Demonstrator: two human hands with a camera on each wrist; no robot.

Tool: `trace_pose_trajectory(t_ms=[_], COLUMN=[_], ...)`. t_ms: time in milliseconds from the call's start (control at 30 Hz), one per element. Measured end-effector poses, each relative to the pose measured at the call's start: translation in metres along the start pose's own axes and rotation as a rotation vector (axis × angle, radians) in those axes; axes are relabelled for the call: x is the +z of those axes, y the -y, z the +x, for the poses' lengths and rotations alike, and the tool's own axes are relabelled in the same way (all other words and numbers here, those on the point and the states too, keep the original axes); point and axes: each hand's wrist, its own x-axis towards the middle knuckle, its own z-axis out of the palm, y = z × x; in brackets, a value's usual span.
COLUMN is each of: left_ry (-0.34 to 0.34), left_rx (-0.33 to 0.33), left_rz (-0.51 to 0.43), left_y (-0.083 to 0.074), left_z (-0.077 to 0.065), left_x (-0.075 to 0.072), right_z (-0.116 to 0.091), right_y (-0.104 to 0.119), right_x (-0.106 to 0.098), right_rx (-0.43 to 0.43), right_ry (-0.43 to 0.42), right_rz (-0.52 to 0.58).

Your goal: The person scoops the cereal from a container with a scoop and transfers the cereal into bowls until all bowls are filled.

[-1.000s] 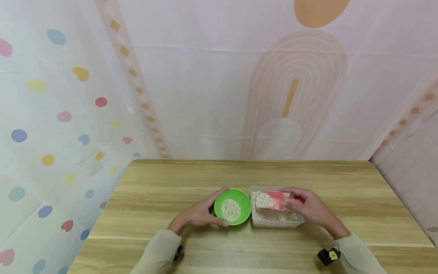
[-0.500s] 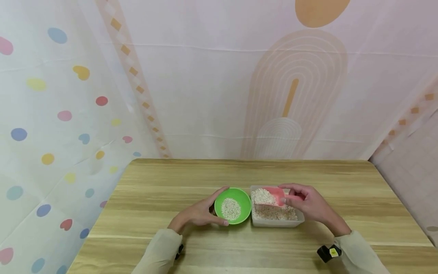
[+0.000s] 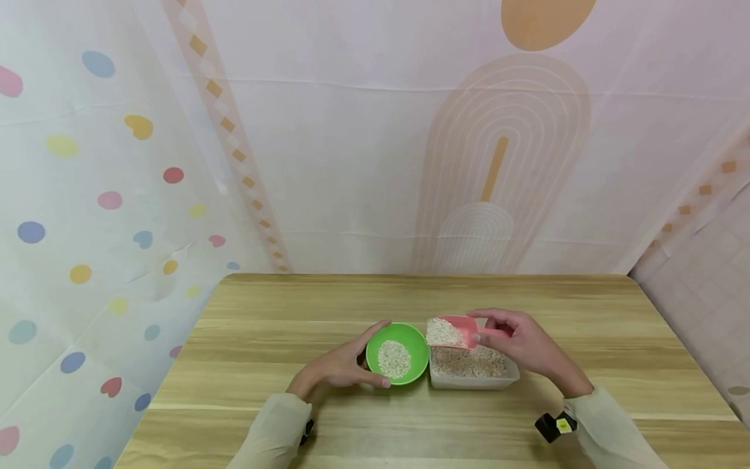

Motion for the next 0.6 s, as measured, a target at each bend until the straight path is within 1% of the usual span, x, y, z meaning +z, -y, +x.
trace_pose_trajectory(t_ms=[200,400,600], left_ry=[-0.001,-0.001,-0.002], left_rx=[-0.001,-0.008,-0.005], left_rz=[0.010,0.013,0.018], left_y=[0.000,0.000,0.001], left_z=[0.001,0.002,0.003], left_x=[0.001,0.002,0.001], right_z=[0.006,0.013,0.023], right_y=[0.007,0.009,0.014], right_x=[0.004,0.009,0.015], right_rx=[-0.008,-0.021,-0.030], right_ry=[0.017,0.033,0.071], right_rz=[-0.004,-0.009,-0.054])
